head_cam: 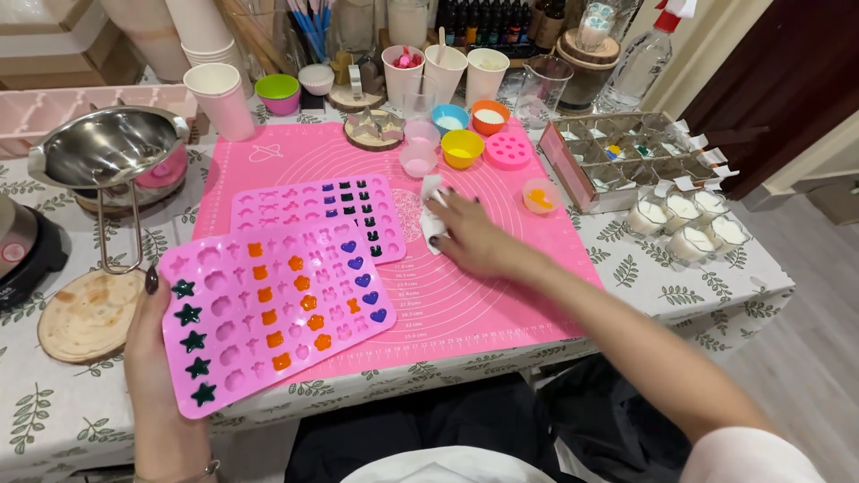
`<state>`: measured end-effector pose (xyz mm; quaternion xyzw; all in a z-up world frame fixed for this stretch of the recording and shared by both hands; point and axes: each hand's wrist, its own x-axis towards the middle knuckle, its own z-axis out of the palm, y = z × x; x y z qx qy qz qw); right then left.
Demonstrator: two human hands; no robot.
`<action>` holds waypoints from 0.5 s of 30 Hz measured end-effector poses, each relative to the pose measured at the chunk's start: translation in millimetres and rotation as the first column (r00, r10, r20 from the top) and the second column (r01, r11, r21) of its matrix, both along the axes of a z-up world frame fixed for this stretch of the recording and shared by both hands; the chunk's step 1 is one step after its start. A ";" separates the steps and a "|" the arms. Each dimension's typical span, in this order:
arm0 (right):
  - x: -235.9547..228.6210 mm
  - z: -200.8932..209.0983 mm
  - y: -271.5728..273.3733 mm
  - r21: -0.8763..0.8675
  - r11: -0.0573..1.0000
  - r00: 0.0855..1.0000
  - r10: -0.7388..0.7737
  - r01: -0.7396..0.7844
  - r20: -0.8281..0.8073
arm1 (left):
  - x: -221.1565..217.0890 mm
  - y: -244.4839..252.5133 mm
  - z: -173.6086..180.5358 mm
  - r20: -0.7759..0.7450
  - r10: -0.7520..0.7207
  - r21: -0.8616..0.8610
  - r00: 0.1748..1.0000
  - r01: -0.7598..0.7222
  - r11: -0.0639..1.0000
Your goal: The person presses small colored wax shapes out of pink silicone molds onto the table, flexing and bending each mold to release the shapes. They occasionally wipe their hands with a tissue and reposition the molds while working through the cavities one at a time.
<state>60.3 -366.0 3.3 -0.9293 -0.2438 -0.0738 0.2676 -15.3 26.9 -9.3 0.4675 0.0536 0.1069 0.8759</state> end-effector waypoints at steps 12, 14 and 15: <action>-108.5 16.9 -9.8 -0.071 0.988 0.990 0.142 -0.140 0.019 | -3.8 5.4 -12.2 -0.008 0.034 0.054 0.999 -0.034 0.998; -122.0 22.2 -20.5 -0.084 0.990 0.994 0.109 -0.110 -0.018 | -2.6 4.3 -6.7 0.004 0.034 0.060 0.999 -0.034 0.998; -127.9 25.5 -27.3 -0.112 0.991 0.997 0.063 -0.068 -0.047 | -2.8 3.1 -5.3 -0.018 0.027 0.067 0.999 -0.026 0.997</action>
